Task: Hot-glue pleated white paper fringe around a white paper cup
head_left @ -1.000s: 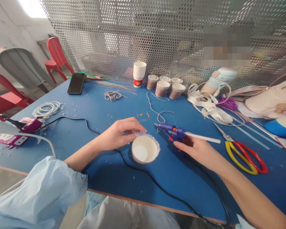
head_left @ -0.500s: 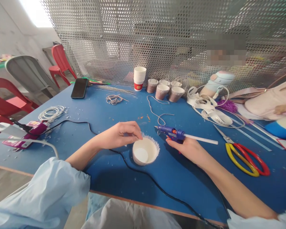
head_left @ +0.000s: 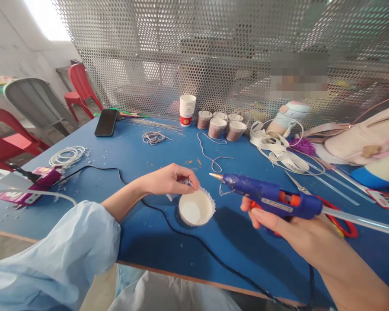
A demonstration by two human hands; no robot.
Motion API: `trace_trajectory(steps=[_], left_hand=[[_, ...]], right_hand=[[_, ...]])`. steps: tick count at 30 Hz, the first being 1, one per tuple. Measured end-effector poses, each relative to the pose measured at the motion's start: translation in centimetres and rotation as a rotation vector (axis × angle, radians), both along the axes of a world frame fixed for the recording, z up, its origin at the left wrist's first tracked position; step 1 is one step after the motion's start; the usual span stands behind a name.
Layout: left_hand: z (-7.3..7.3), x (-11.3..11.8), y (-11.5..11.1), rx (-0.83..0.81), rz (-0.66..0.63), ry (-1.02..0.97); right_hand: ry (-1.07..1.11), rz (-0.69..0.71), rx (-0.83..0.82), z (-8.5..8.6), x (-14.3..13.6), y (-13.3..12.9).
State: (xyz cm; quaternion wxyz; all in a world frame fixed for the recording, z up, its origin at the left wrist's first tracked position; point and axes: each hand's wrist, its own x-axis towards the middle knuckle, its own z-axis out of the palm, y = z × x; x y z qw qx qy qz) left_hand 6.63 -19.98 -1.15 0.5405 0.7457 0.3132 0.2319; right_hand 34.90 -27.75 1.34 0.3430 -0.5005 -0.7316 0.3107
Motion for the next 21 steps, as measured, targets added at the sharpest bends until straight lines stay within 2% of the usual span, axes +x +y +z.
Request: trace_trajectory(steps=[2, 5, 9, 14, 21], left_hand=[[-0.2, 0.2, 0.2, -0.049, 0.019, -0.014], [-0.4, 0.3, 0.4, -0.125, 0.04, -0.029], [-0.5, 0.3, 0.4, -0.228, 0.061, -0.062], [-0.5, 0.5, 0.2, -0.311, 0.075, -0.103], [-0.4, 0.6, -0.1, -0.352, 0.1, -0.121]], right_hand=[[-0.003, 0.062, 0.057, 0.2, -0.3, -0.7], [-0.061, 0.163, -0.002, 0.9, -0.8, -1.3], [-0.226, 0.179, -0.001, 1.9, -1.8, -1.8], [-0.43, 0.251, 0.207, 1.3, -3.2, -2.4], [-0.568, 0.291, 0.509, 0.6, -4.5, -2.2]])
